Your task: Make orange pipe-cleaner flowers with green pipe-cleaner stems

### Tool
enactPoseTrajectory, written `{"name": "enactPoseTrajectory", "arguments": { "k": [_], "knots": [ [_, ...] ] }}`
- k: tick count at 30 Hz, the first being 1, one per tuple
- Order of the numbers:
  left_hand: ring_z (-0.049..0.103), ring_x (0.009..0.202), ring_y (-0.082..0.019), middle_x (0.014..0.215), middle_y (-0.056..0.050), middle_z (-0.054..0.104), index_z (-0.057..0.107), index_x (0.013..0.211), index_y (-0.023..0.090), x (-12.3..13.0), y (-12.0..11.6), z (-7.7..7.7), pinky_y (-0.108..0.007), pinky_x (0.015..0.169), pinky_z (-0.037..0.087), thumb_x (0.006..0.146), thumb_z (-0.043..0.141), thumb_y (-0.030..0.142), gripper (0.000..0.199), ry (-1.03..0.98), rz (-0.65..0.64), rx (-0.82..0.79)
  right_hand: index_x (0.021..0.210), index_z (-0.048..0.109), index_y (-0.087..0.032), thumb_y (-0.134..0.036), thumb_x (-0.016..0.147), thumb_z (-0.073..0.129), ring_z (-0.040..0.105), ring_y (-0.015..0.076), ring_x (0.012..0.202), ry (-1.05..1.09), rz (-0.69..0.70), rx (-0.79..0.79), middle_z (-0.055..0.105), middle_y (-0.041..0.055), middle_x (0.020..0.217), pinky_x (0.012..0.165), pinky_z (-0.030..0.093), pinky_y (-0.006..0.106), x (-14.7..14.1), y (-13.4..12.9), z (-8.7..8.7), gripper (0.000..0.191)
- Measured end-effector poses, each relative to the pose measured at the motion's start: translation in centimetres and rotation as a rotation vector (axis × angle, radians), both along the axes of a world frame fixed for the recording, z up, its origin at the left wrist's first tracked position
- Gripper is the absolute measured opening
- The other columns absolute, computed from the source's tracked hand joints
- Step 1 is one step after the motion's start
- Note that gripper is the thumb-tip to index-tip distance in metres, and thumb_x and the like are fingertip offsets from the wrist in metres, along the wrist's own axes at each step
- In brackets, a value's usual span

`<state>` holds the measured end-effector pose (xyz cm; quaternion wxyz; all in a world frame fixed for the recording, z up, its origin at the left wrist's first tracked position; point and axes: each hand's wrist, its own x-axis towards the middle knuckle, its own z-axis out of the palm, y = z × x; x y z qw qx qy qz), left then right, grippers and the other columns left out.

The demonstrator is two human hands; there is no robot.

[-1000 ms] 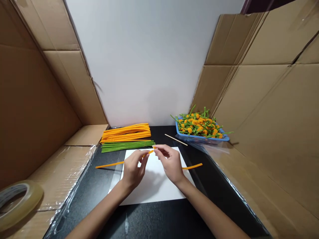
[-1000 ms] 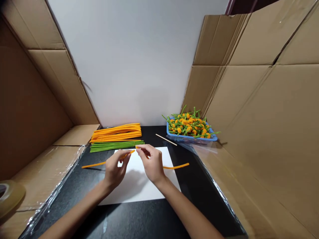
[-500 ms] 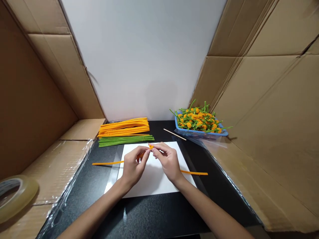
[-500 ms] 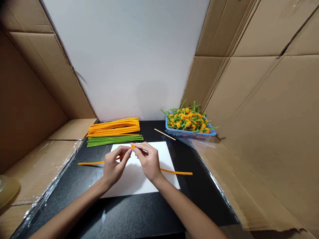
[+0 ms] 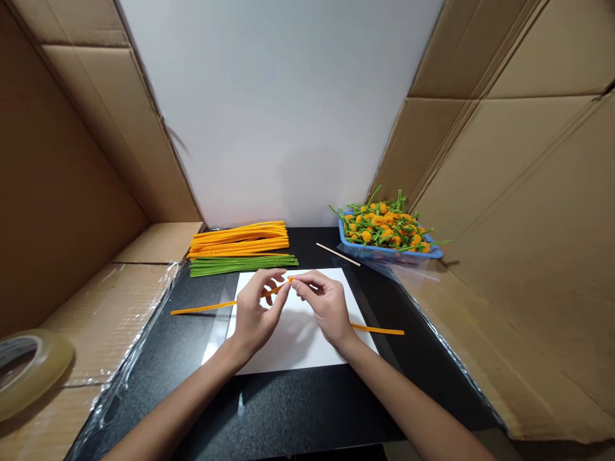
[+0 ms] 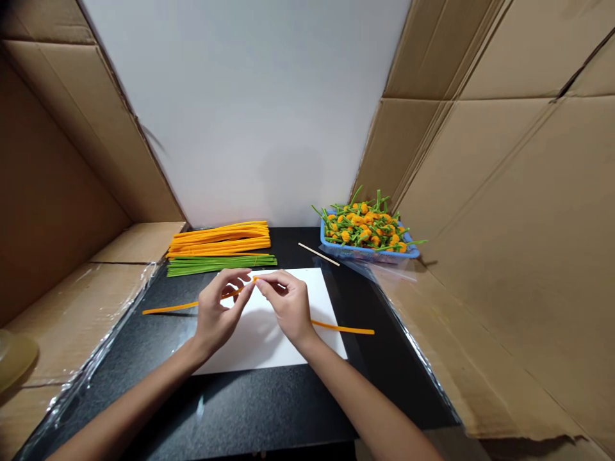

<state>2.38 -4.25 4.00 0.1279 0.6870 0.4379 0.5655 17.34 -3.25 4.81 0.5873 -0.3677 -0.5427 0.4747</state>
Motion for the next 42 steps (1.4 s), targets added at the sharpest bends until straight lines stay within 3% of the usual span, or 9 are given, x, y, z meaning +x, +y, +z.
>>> {"name": "enactPoseTrajectory", "arguments": {
  "k": [4, 8, 16, 31, 37, 42],
  "knots": [
    [0.065, 0.079, -0.012, 0.089, -0.004, 0.071, 0.070, 0.095, 0.020, 0.0, 0.0, 0.0, -0.020, 0.061, 0.052, 0.092, 0.067, 0.026, 0.007, -0.027, -0.038, -0.003, 0.082, 0.079, -0.019, -0.034, 0.079, 0.078, 0.060, 0.0143, 0.066, 0.026, 0.016, -0.067, 0.073, 0.0044, 0.078, 0.064, 0.051, 0.029, -0.1, 0.1, -0.2, 0.015],
    [0.064, 0.082, -0.013, 0.090, -0.004, 0.069, 0.072, 0.093, 0.021, 0.1, 0.0, -0.3, -0.021, 0.064, 0.052, 0.092, 0.068, 0.030, 0.010, -0.113, -0.075, -0.135, 0.082, 0.078, -0.019, -0.036, 0.078, 0.079, 0.062, 0.0146, 0.066, 0.082, 0.033, -0.129, 0.074, 0.0043, 0.076, 0.065, 0.052, 0.029, -0.1, 0.2, -0.6, 0.018],
    [0.063, 0.083, -0.014, 0.091, -0.005, 0.069, 0.074, 0.092, 0.021, -0.1, 0.3, -0.5, -0.023, 0.066, 0.052, 0.089, 0.071, 0.034, 0.013, -0.179, -0.092, -0.209, 0.080, 0.080, -0.020, -0.034, 0.079, 0.076, 0.062, 0.0163, 0.072, -0.032, 0.032, -0.041, 0.073, 0.0046, 0.079, 0.071, 0.051, 0.031, 0.3, 0.4, -0.2, 0.015],
    [0.066, 0.077, -0.016, 0.085, -0.006, 0.073, 0.078, 0.085, 0.020, 0.2, 0.6, -1.2, -0.023, 0.059, 0.052, 0.080, 0.079, 0.038, 0.019, -0.328, -0.098, -0.317, 0.078, 0.077, -0.018, -0.038, 0.078, 0.076, 0.057, 0.0151, 0.070, 0.040, 0.051, -0.150, 0.071, 0.0042, 0.075, 0.070, 0.048, 0.030, 0.1, 0.8, -1.4, 0.020],
    [0.066, 0.077, -0.015, 0.085, -0.005, 0.073, 0.079, 0.088, 0.021, 0.2, 0.4, -1.7, -0.023, 0.059, 0.051, 0.086, 0.072, 0.031, 0.011, -0.213, -0.051, -0.177, 0.075, 0.077, -0.016, -0.040, 0.070, 0.082, 0.056, 0.0138, 0.068, 0.168, 0.119, -0.286, 0.069, 0.0039, 0.072, 0.069, 0.045, 0.029, -0.2, 1.0, -2.3, 0.024],
    [0.065, 0.073, -0.013, 0.081, -0.004, 0.072, 0.077, 0.087, 0.022, -0.5, 1.0, -2.5, -0.023, 0.059, 0.050, 0.092, 0.064, 0.024, 0.014, 0.146, -0.023, 0.141, 0.070, 0.075, -0.015, -0.038, 0.065, 0.083, 0.052, 0.0117, 0.064, 0.177, 0.122, -0.339, 0.066, 0.0029, 0.067, 0.064, 0.040, 0.027, -0.1, 1.3, -2.7, 0.025]
  ]
}}
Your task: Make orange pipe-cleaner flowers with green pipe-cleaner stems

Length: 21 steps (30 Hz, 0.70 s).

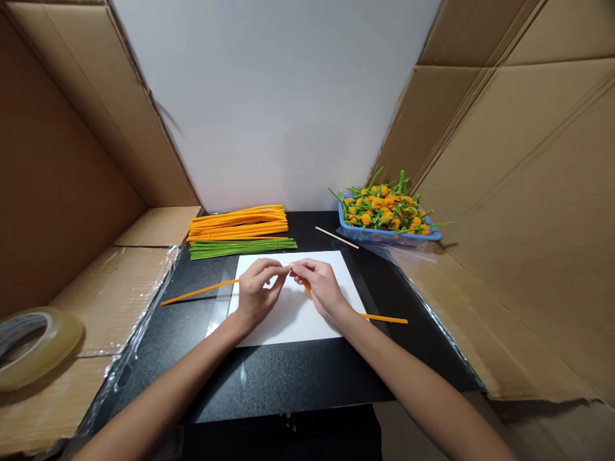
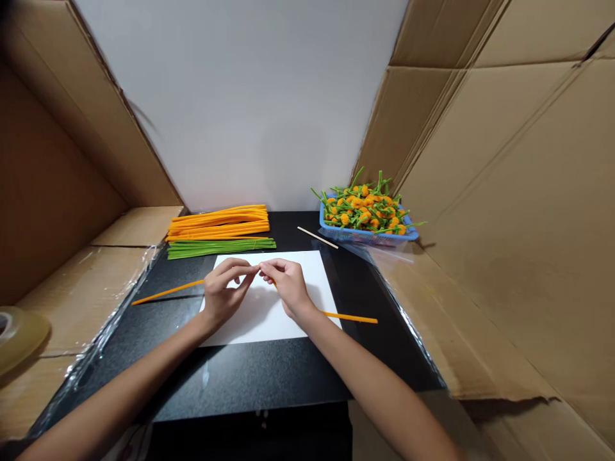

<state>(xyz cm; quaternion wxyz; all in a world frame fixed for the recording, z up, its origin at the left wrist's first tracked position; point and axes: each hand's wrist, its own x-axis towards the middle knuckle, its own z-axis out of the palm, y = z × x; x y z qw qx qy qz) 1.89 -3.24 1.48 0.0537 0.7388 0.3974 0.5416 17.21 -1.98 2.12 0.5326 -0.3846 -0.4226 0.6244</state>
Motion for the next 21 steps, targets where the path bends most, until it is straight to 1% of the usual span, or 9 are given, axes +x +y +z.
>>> {"name": "enactPoseTrajectory", "arguments": {
  "k": [1, 3, 5, 7, 9, 11, 15, 17, 21],
  "knots": [
    [0.066, 0.072, -0.014, 0.081, -0.004, 0.073, 0.076, 0.086, 0.022, -0.2, 0.2, -0.2, -0.024, 0.062, 0.051, 0.092, 0.062, 0.023, 0.016, 0.084, 0.012, 0.065, 0.069, 0.075, -0.015, -0.038, 0.064, 0.083, 0.051, 0.0114, 0.064, -0.005, -0.001, -0.012, 0.066, 0.0028, 0.067, 0.063, 0.039, 0.027, 0.0, 0.1, -0.1, 0.025],
    [0.066, 0.072, -0.014, 0.081, -0.005, 0.073, 0.076, 0.085, 0.022, -0.5, 0.8, -0.5, -0.025, 0.066, 0.051, 0.093, 0.060, 0.021, 0.018, 0.213, 0.045, 0.137, 0.069, 0.075, -0.015, -0.037, 0.061, 0.084, 0.049, 0.0111, 0.062, 0.002, 0.010, -0.051, 0.065, 0.0026, 0.066, 0.062, 0.039, 0.027, 0.1, 0.3, -0.3, 0.026],
    [0.066, 0.072, -0.014, 0.081, -0.005, 0.074, 0.075, 0.086, 0.022, -0.8, 1.2, -0.8, -0.025, 0.066, 0.050, 0.094, 0.060, 0.021, 0.018, 0.276, 0.075, 0.149, 0.070, 0.075, -0.014, -0.036, 0.060, 0.085, 0.050, 0.0108, 0.063, 0.038, 0.036, -0.098, 0.065, 0.0029, 0.067, 0.063, 0.040, 0.027, 0.2, 0.5, -0.5, 0.027],
    [0.066, 0.072, -0.014, 0.081, -0.004, 0.074, 0.076, 0.087, 0.023, -0.9, 1.5, -1.1, -0.025, 0.066, 0.049, 0.093, 0.060, 0.021, 0.017, 0.293, 0.102, 0.137, 0.071, 0.075, -0.013, -0.035, 0.059, 0.085, 0.052, 0.0111, 0.065, 0.082, 0.067, -0.128, 0.065, 0.0036, 0.068, 0.066, 0.042, 0.027, 0.4, 0.6, -0.4, 0.027],
    [0.066, 0.073, -0.015, 0.081, -0.004, 0.075, 0.076, 0.086, 0.022, -0.9, 1.6, -1.2, -0.026, 0.067, 0.050, 0.093, 0.060, 0.021, 0.017, 0.273, 0.114, 0.121, 0.072, 0.075, -0.013, -0.035, 0.059, 0.087, 0.053, 0.0112, 0.066, 0.102, 0.089, -0.132, 0.066, 0.0041, 0.070, 0.068, 0.043, 0.028, 0.5, 0.6, -0.2, 0.027],
    [0.067, 0.074, -0.015, 0.082, -0.004, 0.075, 0.076, 0.085, 0.022, -0.9, 1.6, -1.3, -0.025, 0.065, 0.051, 0.093, 0.061, 0.022, 0.017, 0.205, 0.088, 0.084, 0.074, 0.077, -0.013, -0.033, 0.058, 0.088, 0.054, 0.0110, 0.067, 0.096, 0.093, -0.128, 0.068, 0.0043, 0.072, 0.070, 0.043, 0.027, 0.5, 0.5, -0.1, 0.029],
    [0.067, 0.071, -0.013, 0.084, -0.003, 0.075, 0.072, 0.090, 0.019, -0.5, 1.0, -1.2, -0.022, 0.060, 0.051, 0.091, 0.063, 0.023, 0.010, 0.027, 0.016, -0.072, 0.077, 0.078, -0.013, -0.034, 0.056, 0.090, 0.055, 0.0113, 0.070, 0.070, 0.046, -0.122, 0.072, 0.0051, 0.077, 0.071, 0.042, 0.028, 0.1, 0.3, -0.3, 0.032],
    [0.067, 0.068, -0.013, 0.082, -0.002, 0.075, 0.070, 0.090, 0.019, -0.3, 0.7, -1.1, -0.022, 0.059, 0.051, 0.089, 0.065, 0.023, 0.007, -0.011, 0.024, -0.120, 0.075, 0.078, -0.014, -0.035, 0.056, 0.091, 0.055, 0.0113, 0.070, 0.063, 0.017, -0.123, 0.072, 0.0051, 0.077, 0.071, 0.042, 0.028, -0.1, 0.3, -0.5, 0.031],
    [0.067, 0.068, -0.012, 0.080, -0.001, 0.074, 0.068, 0.090, 0.018, 0.0, 0.4, -1.1, -0.021, 0.058, 0.051, 0.087, 0.067, 0.024, 0.006, -0.046, 0.052, -0.129, 0.074, 0.078, -0.014, -0.033, 0.055, 0.090, 0.054, 0.0105, 0.067, 0.053, -0.010, -0.119, 0.072, 0.0037, 0.074, 0.070, 0.041, 0.028, -0.3, 0.4, -0.8, 0.029]
  ]
}}
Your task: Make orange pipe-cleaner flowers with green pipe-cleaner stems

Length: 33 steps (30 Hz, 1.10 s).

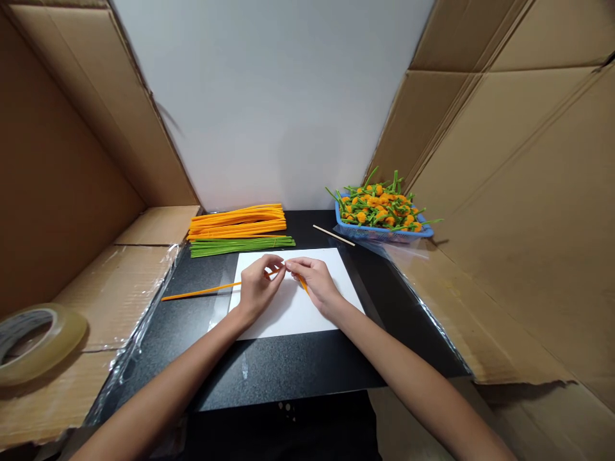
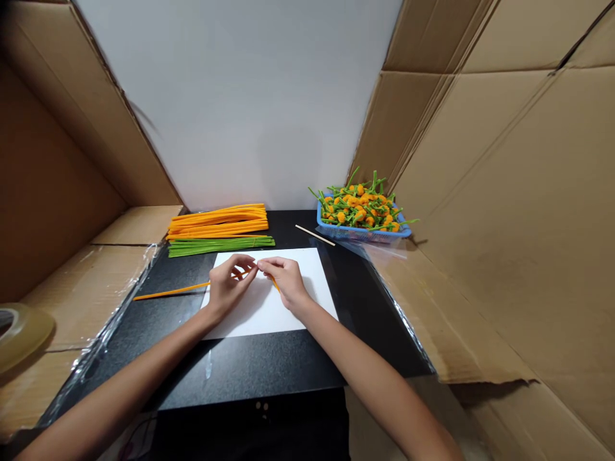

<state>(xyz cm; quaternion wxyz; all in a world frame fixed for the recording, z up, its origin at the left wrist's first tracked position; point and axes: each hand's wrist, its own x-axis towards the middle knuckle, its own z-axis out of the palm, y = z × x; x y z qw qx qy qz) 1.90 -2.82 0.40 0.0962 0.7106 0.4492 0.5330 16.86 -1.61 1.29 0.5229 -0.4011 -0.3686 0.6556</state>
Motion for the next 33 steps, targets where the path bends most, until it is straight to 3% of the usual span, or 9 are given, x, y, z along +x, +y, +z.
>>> {"name": "enactPoseTrajectory", "arguments": {
  "k": [9, 18, 24, 33],
  "knots": [
    [0.066, 0.065, -0.010, 0.077, 0.001, 0.070, 0.063, 0.091, 0.019, 0.24, 0.02, -0.32, -0.018, 0.054, 0.051, 0.084, 0.070, 0.021, 0.010, -0.044, 0.034, -0.003, 0.078, 0.079, -0.017, -0.036, 0.062, 0.084, 0.059, 0.0150, 0.070, -0.159, -0.024, 0.159, 0.075, 0.0052, 0.077, 0.072, 0.048, 0.031, 0.19, 0.31, -0.37, 0.026],
    [0.069, 0.073, -0.011, 0.086, -0.001, 0.073, 0.069, 0.109, 0.021, -0.25, 0.37, -0.28, -0.020, 0.061, 0.058, 0.088, 0.066, 0.020, 0.021, 0.035, -0.080, 0.008, 0.077, 0.078, -0.017, -0.029, 0.073, 0.071, 0.068, 0.0201, 0.075, -0.422, -0.076, 0.343, 0.077, 0.0080, 0.080, 0.076, 0.052, 0.033, 0.76, 0.87, -0.52, 0.015],
    [0.067, 0.065, -0.010, 0.077, 0.002, 0.071, 0.066, 0.103, 0.020, -0.04, 0.19, 0.10, -0.018, 0.056, 0.056, 0.086, 0.069, 0.022, 0.018, -0.026, -0.056, -0.032, 0.077, 0.078, -0.017, -0.034, 0.070, 0.076, 0.065, 0.0180, 0.070, -0.332, -0.080, 0.296, 0.076, 0.0071, 0.078, 0.071, 0.052, 0.032, 0.67, 0.71, -0.58, 0.018],
    [0.067, 0.067, -0.009, 0.079, 0.001, 0.070, 0.062, 0.096, 0.019, 0.28, 0.14, -0.10, -0.018, 0.056, 0.055, 0.086, 0.068, 0.021, 0.011, -0.059, -0.038, -0.032, 0.077, 0.079, -0.017, -0.037, 0.063, 0.084, 0.059, 0.0148, 0.069, -0.126, -0.047, 0.169, 0.073, 0.0047, 0.075, 0.071, 0.048, 0.031, 0.18, 0.45, -0.66, 0.024]
  ]
}}
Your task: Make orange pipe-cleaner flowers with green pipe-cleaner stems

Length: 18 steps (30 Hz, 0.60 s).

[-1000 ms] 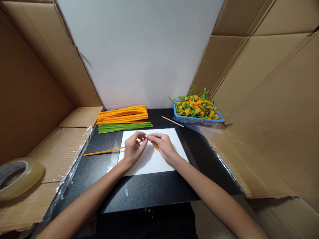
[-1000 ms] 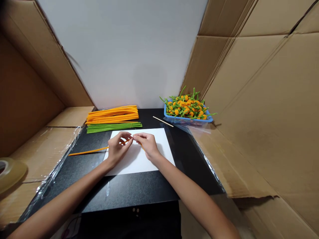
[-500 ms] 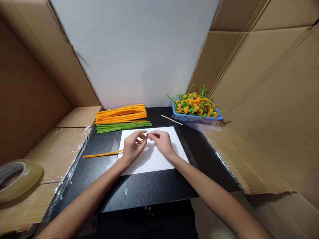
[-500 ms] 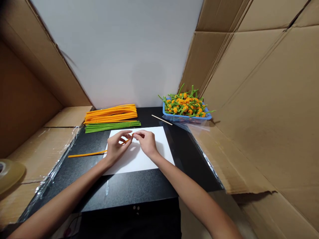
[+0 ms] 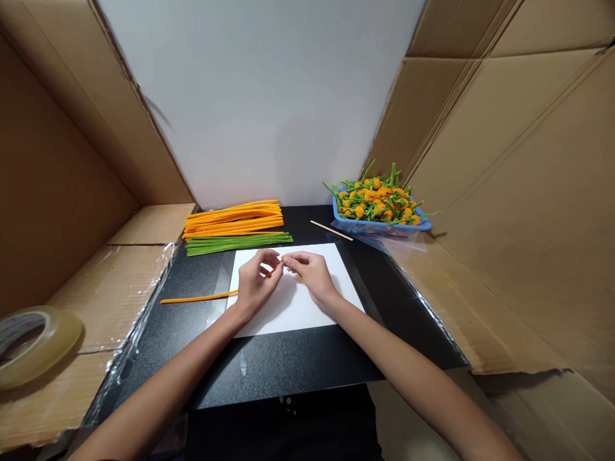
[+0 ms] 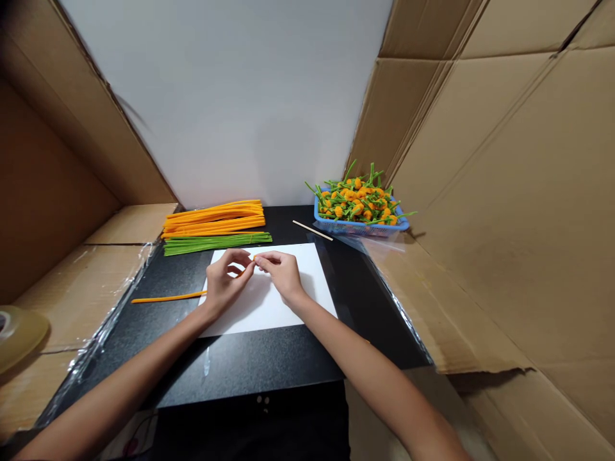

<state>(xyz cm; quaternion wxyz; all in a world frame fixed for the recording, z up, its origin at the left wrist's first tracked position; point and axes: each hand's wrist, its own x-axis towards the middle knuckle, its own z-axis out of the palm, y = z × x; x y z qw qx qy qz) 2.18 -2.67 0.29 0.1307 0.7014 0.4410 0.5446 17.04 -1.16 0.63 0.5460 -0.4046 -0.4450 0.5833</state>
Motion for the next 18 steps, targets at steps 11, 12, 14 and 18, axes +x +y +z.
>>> {"name": "enactPoseTrajectory", "arguments": {
  "k": [11, 12, 14, 18],
  "knots": [
    [0.067, 0.067, -0.010, 0.079, 0.001, 0.069, 0.062, 0.094, 0.019, -0.05, -0.16, 0.05, -0.018, 0.055, 0.056, 0.087, 0.068, 0.022, 0.009, -0.002, -0.017, 0.016, 0.072, 0.078, -0.017, -0.038, 0.062, 0.084, 0.056, 0.0143, 0.065, -0.008, -0.009, -0.005, 0.069, 0.0035, 0.068, 0.066, 0.043, 0.030, 0.12, 0.15, 0.05, 0.024],
    [0.067, 0.067, -0.010, 0.079, 0.001, 0.069, 0.062, 0.093, 0.019, -0.04, -0.18, 0.05, -0.018, 0.055, 0.056, 0.087, 0.068, 0.022, 0.009, -0.003, -0.018, 0.014, 0.072, 0.078, -0.017, -0.038, 0.062, 0.085, 0.056, 0.0142, 0.065, -0.006, -0.009, -0.009, 0.069, 0.0035, 0.069, 0.066, 0.043, 0.030, 0.12, 0.18, 0.02, 0.025],
    [0.067, 0.067, -0.010, 0.079, 0.001, 0.069, 0.062, 0.092, 0.019, -0.02, -0.19, 0.06, -0.018, 0.055, 0.055, 0.087, 0.068, 0.022, 0.008, 0.002, -0.023, 0.013, 0.073, 0.078, -0.017, -0.039, 0.061, 0.085, 0.055, 0.0139, 0.065, 0.005, -0.010, -0.018, 0.069, 0.0036, 0.069, 0.066, 0.043, 0.030, 0.12, 0.23, -0.04, 0.026],
    [0.067, 0.067, -0.010, 0.079, 0.001, 0.069, 0.061, 0.093, 0.019, -0.01, -0.09, 0.07, -0.018, 0.055, 0.055, 0.086, 0.068, 0.024, 0.011, 0.001, -0.006, 0.000, 0.073, 0.077, -0.017, -0.041, 0.060, 0.086, 0.056, 0.0135, 0.065, 0.021, 0.007, -0.025, 0.070, 0.0032, 0.069, 0.067, 0.044, 0.029, 0.18, 0.30, -0.02, 0.029]
  ]
}}
